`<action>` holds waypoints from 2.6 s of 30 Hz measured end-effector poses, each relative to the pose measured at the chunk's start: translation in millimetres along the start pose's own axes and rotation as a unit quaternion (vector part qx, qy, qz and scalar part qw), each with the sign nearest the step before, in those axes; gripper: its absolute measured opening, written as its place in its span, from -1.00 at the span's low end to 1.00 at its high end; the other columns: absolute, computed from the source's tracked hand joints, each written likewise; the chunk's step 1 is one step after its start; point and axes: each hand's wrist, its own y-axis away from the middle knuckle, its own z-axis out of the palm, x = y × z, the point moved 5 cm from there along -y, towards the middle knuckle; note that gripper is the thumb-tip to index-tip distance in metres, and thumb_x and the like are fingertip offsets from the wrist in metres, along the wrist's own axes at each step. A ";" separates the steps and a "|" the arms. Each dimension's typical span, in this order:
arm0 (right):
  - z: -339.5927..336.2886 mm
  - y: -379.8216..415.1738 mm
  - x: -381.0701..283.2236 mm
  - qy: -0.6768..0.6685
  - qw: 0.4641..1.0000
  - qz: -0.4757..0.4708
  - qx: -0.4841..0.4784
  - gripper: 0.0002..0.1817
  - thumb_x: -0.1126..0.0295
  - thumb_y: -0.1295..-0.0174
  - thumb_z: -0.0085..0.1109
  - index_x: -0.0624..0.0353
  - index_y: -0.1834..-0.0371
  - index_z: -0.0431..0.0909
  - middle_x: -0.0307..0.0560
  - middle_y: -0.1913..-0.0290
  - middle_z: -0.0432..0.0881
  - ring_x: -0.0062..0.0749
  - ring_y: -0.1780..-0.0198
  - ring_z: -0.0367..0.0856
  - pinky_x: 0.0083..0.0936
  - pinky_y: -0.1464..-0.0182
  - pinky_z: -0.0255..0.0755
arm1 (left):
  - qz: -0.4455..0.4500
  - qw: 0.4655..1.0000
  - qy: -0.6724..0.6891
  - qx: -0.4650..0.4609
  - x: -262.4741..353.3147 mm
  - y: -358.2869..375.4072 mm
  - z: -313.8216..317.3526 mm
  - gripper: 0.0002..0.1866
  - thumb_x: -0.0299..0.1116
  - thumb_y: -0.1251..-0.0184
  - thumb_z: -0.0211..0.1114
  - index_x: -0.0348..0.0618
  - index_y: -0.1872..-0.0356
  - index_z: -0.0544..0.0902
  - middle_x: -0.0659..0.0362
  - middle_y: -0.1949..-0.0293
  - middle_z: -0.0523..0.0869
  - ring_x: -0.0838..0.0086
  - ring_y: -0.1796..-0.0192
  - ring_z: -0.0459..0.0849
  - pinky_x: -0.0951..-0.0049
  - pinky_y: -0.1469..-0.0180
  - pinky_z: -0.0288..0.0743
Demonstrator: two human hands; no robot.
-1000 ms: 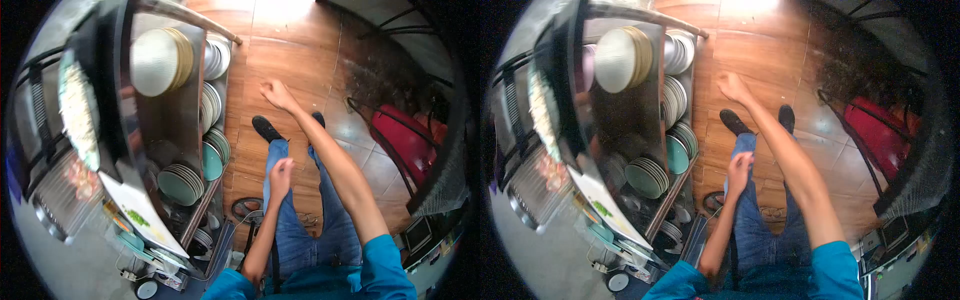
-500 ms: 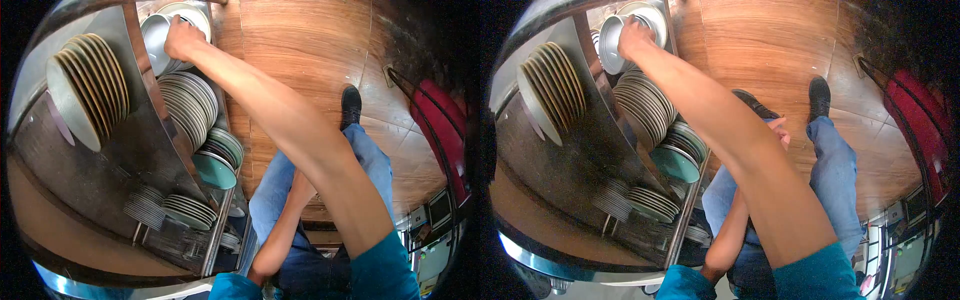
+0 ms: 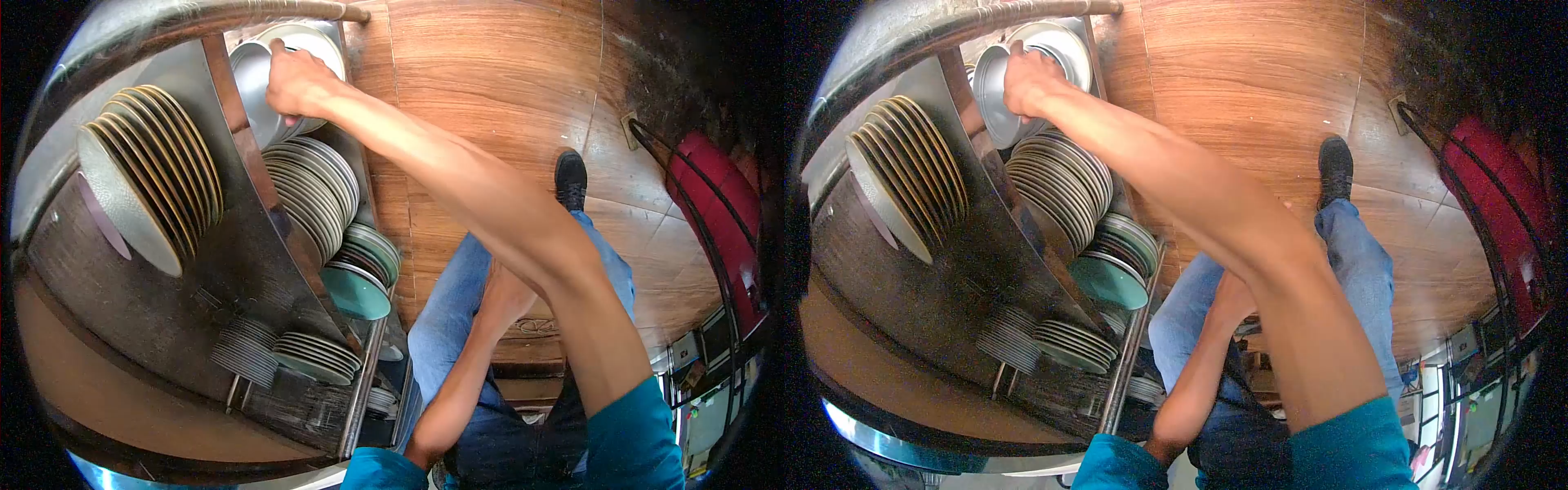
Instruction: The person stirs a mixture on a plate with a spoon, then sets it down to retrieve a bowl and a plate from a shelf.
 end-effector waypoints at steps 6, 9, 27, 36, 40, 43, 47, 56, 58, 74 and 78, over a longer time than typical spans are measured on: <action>-35.4 39.3 13.5 -0.074 0.997 -0.011 -0.032 -0.41 0.47 -0.11 -0.01 0.43 -0.24 0.12 0.09 0.47 0.66 -0.23 0.38 0.68 -0.38 0.10 0.53 | 0.077 0.996 -0.030 0.038 -4.1 -9.3 0.7 -0.61 -0.29 -0.25 0.19 -0.33 -0.03 0.48 -0.12 0.11 0.62 0.02 0.03 0.57 0.18 -0.08 0.40; -47.8 53.1 31.4 -0.065 0.997 -0.031 -0.019 -0.42 0.47 -0.18 -0.09 0.36 -0.30 0.07 0.12 0.48 0.63 -0.38 0.62 0.60 -0.42 0.38 0.58 | -0.016 0.998 0.057 0.018 3.0 -7.1 4.6 -0.65 -0.35 -0.30 0.13 -0.30 -0.04 0.47 -0.07 0.18 0.63 0.12 0.12 0.63 0.25 0.02 0.47; -145.9 233.8 96.5 -0.242 0.970 0.007 0.024 -0.21 0.62 -0.18 -0.14 0.19 -0.48 -0.25 0.11 0.27 0.55 -0.60 0.67 0.48 -0.72 0.74 0.39 | 0.035 0.973 0.172 0.151 -35.3 -6.5 35.4 -0.54 -0.27 -0.39 0.13 -0.24 -0.23 0.32 0.06 0.09 0.61 0.44 0.13 0.61 0.47 0.08 0.47; -175.1 342.8 31.7 -0.303 0.947 0.048 0.094 -0.22 0.59 -0.22 -0.10 0.12 -0.48 -0.24 0.03 0.34 0.54 -0.59 0.72 0.44 -0.70 0.75 0.34 | 0.036 0.933 0.312 0.173 -39.5 55.1 40.6 -0.51 -0.17 -0.46 -0.01 -0.34 -0.24 0.30 0.02 0.08 0.61 0.35 0.10 0.64 0.35 0.11 0.54; -186.5 382.1 -1.4 -0.290 0.951 0.045 0.102 -0.23 0.59 -0.23 -0.11 0.11 -0.48 -0.23 -0.01 0.35 0.53 -0.63 0.70 0.44 -0.72 0.75 0.34 | 0.155 0.855 0.443 0.220 34.8 119.2 6.8 -0.40 0.00 -0.49 -0.13 -0.32 -0.30 0.22 -0.06 -0.12 0.49 0.29 -0.11 0.54 0.38 -0.04 0.50; -191.1 411.9 -25.1 -0.282 0.953 0.052 0.093 -0.23 0.60 -0.23 -0.13 0.11 -0.48 -0.24 -0.03 0.34 0.52 -0.64 0.69 0.44 -0.73 0.76 0.34 | 0.256 0.797 0.488 0.246 112.5 159.6 -13.4 -0.40 0.02 -0.51 -0.22 -0.33 -0.27 0.24 -0.07 -0.13 0.47 0.28 -0.17 0.50 0.36 -0.13 0.45; -195.7 450.3 -48.6 -0.272 0.959 0.058 0.055 -0.22 0.62 -0.22 -0.15 0.09 -0.49 -0.26 0.15 0.22 0.55 -0.54 0.66 0.50 -0.65 0.70 0.41 | 0.238 0.850 0.418 0.214 137.7 188.5 -24.9 -0.36 0.05 -0.51 -0.27 -0.33 -0.31 0.21 -0.02 -0.24 0.40 0.29 -0.30 0.36 0.33 -0.33 0.20; -221.7 519.1 -132.8 -0.262 0.964 0.038 -0.003 -0.23 0.44 -0.32 -0.02 0.09 -0.49 -0.26 -0.05 0.43 0.58 -0.55 0.68 0.48 -0.64 0.66 0.40 | 0.228 0.870 0.318 0.299 205.2 280.3 -14.8 -0.40 0.04 -0.51 -0.23 -0.36 -0.19 0.35 -0.01 -0.09 0.52 0.34 -0.13 0.51 0.37 -0.17 0.39; -232.1 532.7 -159.7 -0.239 0.971 0.019 -0.004 -0.22 0.42 -0.32 0.01 0.09 -0.49 -0.26 -0.07 0.44 0.57 -0.56 0.64 0.50 -0.64 0.62 0.41 | 0.250 0.864 0.309 0.308 220.7 303.3 -14.4 -0.40 0.04 -0.51 -0.23 -0.37 -0.19 0.34 -0.01 -0.09 0.52 0.34 -0.13 0.52 0.37 -0.17 0.39; -295.0 575.4 -135.3 -0.335 0.918 0.027 0.210 -0.80 0.41 -0.18 0.28 0.35 0.25 0.62 -0.23 0.57 0.57 -0.68 0.56 0.51 -0.73 0.51 0.35 | 0.247 0.846 0.388 0.271 238.0 350.7 33.6 -0.38 0.06 -0.52 -0.28 -0.35 -0.20 0.33 -0.02 -0.11 0.51 0.33 -0.14 0.53 0.35 -0.15 0.44; -279.7 576.5 -72.8 -0.227 0.961 0.044 0.151 -0.66 0.29 -0.25 0.21 0.32 0.03 0.56 -0.16 0.46 0.59 -0.64 0.40 0.56 -0.70 0.36 0.41 | 0.182 0.869 0.376 0.265 201.1 339.6 50.1 -0.38 0.05 -0.52 -0.29 -0.37 -0.21 0.33 -0.01 -0.11 0.52 0.32 -0.14 0.53 0.35 -0.15 0.44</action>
